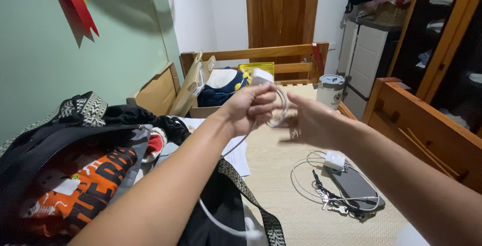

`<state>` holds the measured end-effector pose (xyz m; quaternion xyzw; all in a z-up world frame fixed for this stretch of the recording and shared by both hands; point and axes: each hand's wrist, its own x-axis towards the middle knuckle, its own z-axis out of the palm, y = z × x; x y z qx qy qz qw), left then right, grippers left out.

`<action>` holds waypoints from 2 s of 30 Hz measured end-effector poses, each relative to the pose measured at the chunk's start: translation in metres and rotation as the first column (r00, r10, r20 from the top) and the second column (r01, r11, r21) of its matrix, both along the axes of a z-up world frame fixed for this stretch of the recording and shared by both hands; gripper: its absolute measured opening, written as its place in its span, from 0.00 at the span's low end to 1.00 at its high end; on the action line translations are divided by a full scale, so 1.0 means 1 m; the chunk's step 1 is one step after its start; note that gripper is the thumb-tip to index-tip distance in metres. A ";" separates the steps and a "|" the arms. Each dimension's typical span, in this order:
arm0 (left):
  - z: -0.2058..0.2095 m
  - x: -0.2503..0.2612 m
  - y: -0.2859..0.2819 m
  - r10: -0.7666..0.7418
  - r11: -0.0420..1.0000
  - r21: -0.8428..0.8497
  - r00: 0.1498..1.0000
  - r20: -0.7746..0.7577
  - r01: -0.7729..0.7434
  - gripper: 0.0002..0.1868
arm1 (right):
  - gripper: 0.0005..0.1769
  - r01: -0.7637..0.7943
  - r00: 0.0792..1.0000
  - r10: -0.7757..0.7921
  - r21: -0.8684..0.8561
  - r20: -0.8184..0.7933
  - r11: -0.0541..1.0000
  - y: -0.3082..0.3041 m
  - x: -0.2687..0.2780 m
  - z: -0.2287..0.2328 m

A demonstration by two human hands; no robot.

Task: The person folds an orange shirt and a black garment on a bed, then places them into a black backpack. They coil a charging cable around its plug, pack the cable, keys, and a phone into the bag, and finally hold a large insulated tumbler near the packed bag.

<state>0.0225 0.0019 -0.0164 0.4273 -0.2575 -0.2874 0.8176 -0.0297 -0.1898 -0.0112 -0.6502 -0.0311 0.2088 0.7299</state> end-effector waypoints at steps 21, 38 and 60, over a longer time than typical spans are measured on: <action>0.027 0.018 0.004 0.326 0.794 -0.536 0.945 -0.024 -0.287 0.13 | 0.44 -0.053 0.968 0.182 0.570 -0.171 0.820 0.043 -0.071 -0.050; -0.010 0.003 0.008 0.289 0.857 -0.414 0.951 -0.107 -0.307 0.18 | 0.25 0.475 0.879 -0.312 0.627 -0.359 0.617 0.002 -0.017 -0.047; -0.057 0.029 -0.035 0.230 0.969 0.138 0.952 -0.204 -0.204 0.21 | 0.35 0.465 0.799 0.056 -0.673 0.599 0.575 0.037 0.014 0.009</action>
